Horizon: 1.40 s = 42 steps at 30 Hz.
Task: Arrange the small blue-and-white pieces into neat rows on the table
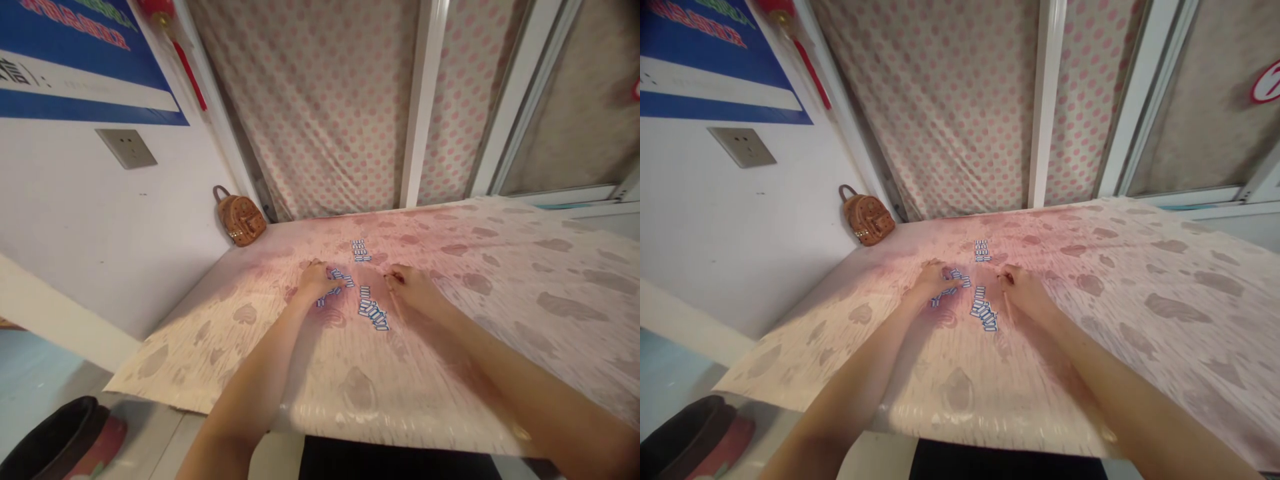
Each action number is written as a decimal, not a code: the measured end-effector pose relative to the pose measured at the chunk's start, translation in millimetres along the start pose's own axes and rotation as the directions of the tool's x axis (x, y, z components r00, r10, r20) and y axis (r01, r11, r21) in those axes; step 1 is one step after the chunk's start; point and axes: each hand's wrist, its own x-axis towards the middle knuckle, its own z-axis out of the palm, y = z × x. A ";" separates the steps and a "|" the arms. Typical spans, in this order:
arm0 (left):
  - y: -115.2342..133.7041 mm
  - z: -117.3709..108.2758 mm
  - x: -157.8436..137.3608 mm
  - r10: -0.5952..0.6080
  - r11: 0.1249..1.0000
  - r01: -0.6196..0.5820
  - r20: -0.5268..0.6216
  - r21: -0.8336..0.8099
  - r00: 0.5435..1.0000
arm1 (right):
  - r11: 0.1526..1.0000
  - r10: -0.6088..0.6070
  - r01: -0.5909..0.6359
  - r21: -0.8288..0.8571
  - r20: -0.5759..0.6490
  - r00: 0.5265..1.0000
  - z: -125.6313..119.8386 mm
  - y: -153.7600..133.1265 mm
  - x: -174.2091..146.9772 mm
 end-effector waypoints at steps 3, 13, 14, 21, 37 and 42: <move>1.1 0.5 0.0 -0.036 0.999 0.035 -0.006 -0.036 0.999 | 1.000 0.010 -0.010 -0.010 0.015 1.000 0.0 -0.3 0.1; -0.4 4.7 3.0 -0.050 0.997 0.049 -0.020 -0.065 0.999 | 1.000 0.011 -0.010 -0.020 0.006 1.000 -0.7 -1.4 -1.2; -0.4 4.9 3.1 -0.048 0.997 0.047 -0.021 -0.064 0.999 | 1.000 0.014 -0.013 -0.017 0.013 1.000 -1.0 -1.3 -1.2; -1.5 7.8 4.9 -0.055 0.996 0.052 -0.045 -0.069 0.997 | 0.999 0.033 -0.033 -0.027 0.026 0.999 -0.4 0.0 -0.9; 3.0 2.6 7.0 -0.107 0.855 0.006 -0.165 -0.519 0.980 | 1.000 0.023 -0.023 -0.001 0.007 1.000 -3.6 -4.7 -1.9; 9.8 3.7 5.6 -0.116 0.677 -0.030 -0.147 -0.736 0.982 | 0.994 0.020 -0.014 0.110 -0.054 0.998 -1.5 -2.8 -2.9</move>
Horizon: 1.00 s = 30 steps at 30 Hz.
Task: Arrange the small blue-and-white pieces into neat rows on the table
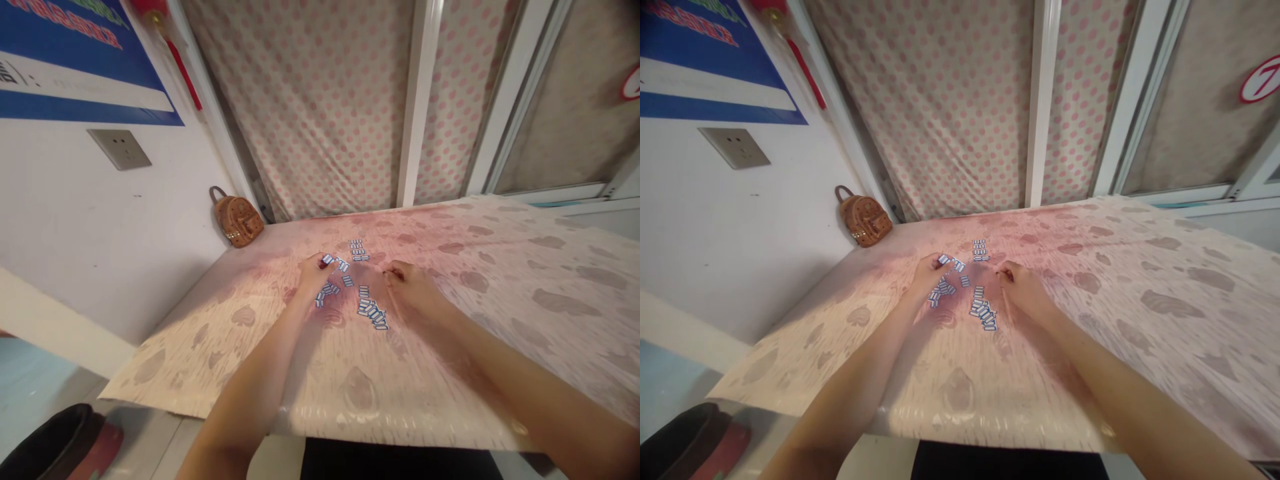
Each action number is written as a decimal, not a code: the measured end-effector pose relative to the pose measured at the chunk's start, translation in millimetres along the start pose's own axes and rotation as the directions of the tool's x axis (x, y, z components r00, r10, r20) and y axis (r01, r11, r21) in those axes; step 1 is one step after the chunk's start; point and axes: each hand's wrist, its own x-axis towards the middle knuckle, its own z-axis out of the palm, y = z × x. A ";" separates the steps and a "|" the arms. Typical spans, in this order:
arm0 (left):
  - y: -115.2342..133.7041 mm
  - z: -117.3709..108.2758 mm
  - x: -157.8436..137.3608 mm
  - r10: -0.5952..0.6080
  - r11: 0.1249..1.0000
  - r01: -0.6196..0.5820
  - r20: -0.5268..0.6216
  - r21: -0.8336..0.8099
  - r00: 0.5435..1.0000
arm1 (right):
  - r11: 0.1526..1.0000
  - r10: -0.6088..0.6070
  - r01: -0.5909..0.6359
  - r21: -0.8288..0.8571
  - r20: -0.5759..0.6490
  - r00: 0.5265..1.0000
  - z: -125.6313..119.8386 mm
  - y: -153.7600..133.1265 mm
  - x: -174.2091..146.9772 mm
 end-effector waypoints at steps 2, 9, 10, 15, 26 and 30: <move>3.7 2.9 -4.0 -0.006 0.996 0.008 0.028 -0.092 1.000 | 0.995 0.011 -0.007 0.099 -0.035 0.999 4.1 1.2 2.0; 17.2 13.4 -20.0 -0.070 0.956 0.120 0.189 -0.269 0.980 | 0.890 0.119 -0.180 0.418 0.168 0.979 21.5 -20.8 19.1; 18.4 14.4 -21.1 -0.065 0.954 0.120 0.200 -0.276 0.978 | 0.892 0.120 -0.193 0.409 0.198 0.973 22.3 -25.4 21.6; 15.2 12.3 -21.2 -0.078 0.973 0.121 0.214 -0.196 0.974 | 0.892 0.145 -0.199 0.405 0.160 0.976 21.1 -33.5 31.8; 10.5 2.0 -25.1 -0.151 0.935 0.050 0.265 0.352 0.953 | 0.871 0.215 -0.193 0.452 0.002 0.977 9.7 -3.0 26.9; 8.1 3.5 -16.4 -0.054 0.869 -0.022 0.140 0.494 0.989 | 0.902 0.153 -0.132 0.412 -0.019 0.988 10.8 -1.2 27.2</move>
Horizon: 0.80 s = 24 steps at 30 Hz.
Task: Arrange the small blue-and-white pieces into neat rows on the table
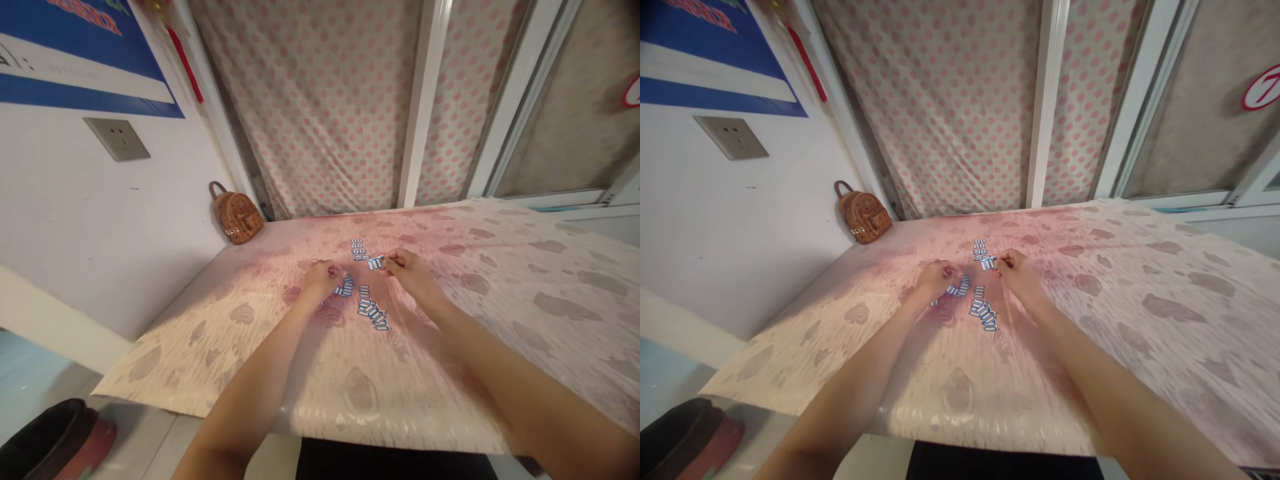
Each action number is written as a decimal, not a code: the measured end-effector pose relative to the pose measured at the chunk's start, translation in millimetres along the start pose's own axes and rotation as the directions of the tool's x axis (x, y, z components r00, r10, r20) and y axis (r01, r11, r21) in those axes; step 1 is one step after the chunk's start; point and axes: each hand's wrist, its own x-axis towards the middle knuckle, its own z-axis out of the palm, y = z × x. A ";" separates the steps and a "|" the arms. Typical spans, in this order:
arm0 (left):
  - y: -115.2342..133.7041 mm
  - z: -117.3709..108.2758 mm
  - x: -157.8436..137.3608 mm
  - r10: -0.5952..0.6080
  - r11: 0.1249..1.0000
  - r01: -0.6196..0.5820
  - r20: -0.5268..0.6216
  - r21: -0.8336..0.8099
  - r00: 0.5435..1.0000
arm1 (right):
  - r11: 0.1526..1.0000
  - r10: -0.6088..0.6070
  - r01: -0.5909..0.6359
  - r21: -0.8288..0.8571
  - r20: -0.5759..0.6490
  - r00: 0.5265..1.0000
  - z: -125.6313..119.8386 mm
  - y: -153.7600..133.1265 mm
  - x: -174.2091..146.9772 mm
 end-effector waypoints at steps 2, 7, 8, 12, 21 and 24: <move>-3.2 5.4 4.9 0.045 0.999 -0.045 0.004 -0.001 0.999 | 1.000 -0.027 0.027 -0.007 0.000 1.000 1.8 -0.5 -1.7; -8.2 19.4 10.8 0.118 0.993 -0.118 0.007 -0.005 0.993 | 0.993 -0.099 0.096 -0.073 -0.031 0.995 2.7 -11.5 -9.6; -8.4 20.7 11.1 0.124 0.992 -0.124 0.000 -0.013 0.992 | 0.992 -0.103 0.100 -0.082 -0.037 0.994 2.3 -14.7 -11.0; -6.8 19.3 11.4 0.081 0.990 -0.077 0.024 -0.121 0.996 | 0.993 -0.084 0.079 -0.085 -0.052 0.995 0.8 -23.8 -14.3; 5.0 -3.5 7.6 -0.051 0.880 -0.032 -0.162 -0.473 0.985 | 0.994 -0.085 0.085 -0.071 0.004 0.996 4.2 -14.4 -15.1; 11.8 -9.0 2.2 -0.087 0.739 -0.013 -0.115 -0.674 0.990 | 0.993 -0.092 0.091 -0.071 0.002 0.996 6.0 -16.1 -17.1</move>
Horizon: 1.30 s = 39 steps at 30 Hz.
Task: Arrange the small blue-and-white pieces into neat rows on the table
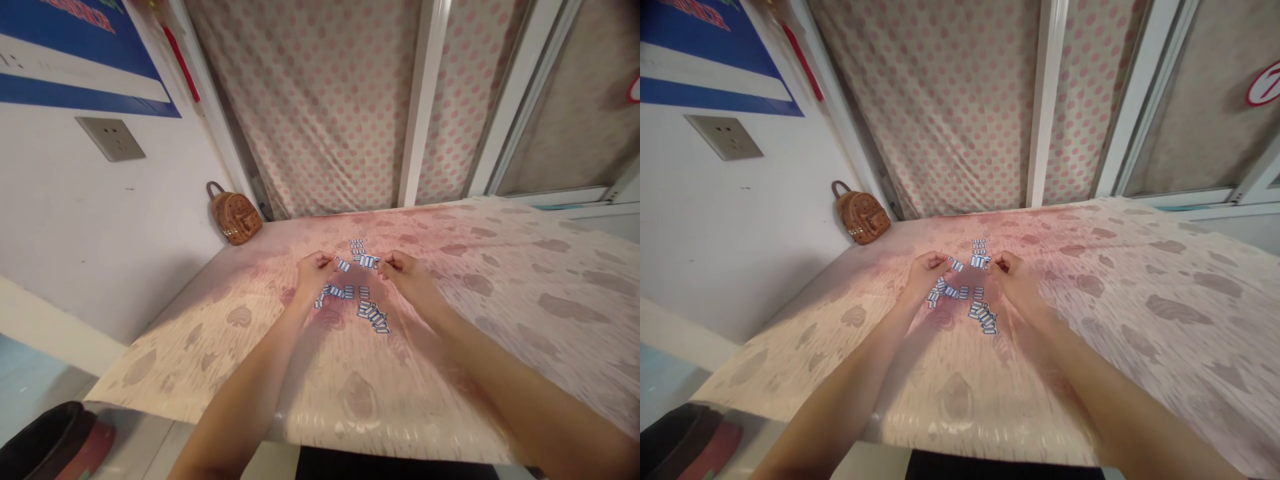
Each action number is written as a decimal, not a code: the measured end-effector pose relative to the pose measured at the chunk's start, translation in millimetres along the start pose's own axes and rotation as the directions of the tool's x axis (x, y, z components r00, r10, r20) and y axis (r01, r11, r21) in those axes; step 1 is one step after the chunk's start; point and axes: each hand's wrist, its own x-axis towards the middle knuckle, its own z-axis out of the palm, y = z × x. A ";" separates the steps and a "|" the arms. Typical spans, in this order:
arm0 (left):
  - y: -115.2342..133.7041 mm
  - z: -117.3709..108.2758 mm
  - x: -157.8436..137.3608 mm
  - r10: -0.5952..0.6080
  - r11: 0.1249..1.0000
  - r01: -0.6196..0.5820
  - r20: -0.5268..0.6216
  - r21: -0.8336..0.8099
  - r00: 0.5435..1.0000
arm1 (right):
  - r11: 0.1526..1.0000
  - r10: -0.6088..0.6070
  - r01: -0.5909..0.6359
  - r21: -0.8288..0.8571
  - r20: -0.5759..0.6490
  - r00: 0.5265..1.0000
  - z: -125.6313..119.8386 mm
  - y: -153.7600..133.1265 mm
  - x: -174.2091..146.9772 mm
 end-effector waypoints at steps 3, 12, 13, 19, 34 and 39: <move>6.0 2.6 -6.3 -0.110 0.983 0.112 0.025 -0.147 0.994 | 1.000 0.002 -0.002 0.011 0.000 1.000 0.8 -3.7 -2.0; 13.0 16.8 -22.3 -0.165 0.963 0.178 0.083 -0.201 0.983 | 0.999 -0.007 0.005 0.052 0.050 0.999 2.8 -7.3 -3.8; 14.6 17.0 -22.9 -0.167 0.963 0.180 0.080 -0.199 0.983 | 0.999 -0.004 0.001 0.052 0.051 0.999 2.8 -8.7 -4.3; 7.9 8.2 -14.3 -0.146 0.988 0.148 0.057 -0.037 0.988 | 0.999 0.035 -0.035 0.037 0.003 0.999 -0.8 -10.4 -4.4; 9.4 12.2 -31.3 0.048 0.822 -0.326 0.513 0.468 0.857 | 0.998 0.051 -0.050 0.040 -0.031 0.998 -2.0 -11.0 -2.6; 8.7 17.0 -37.0 0.055 0.781 -0.414 0.609 0.467 0.791 | 0.997 0.053 -0.051 0.054 -0.025 0.998 -2.0 -9.0 -2.4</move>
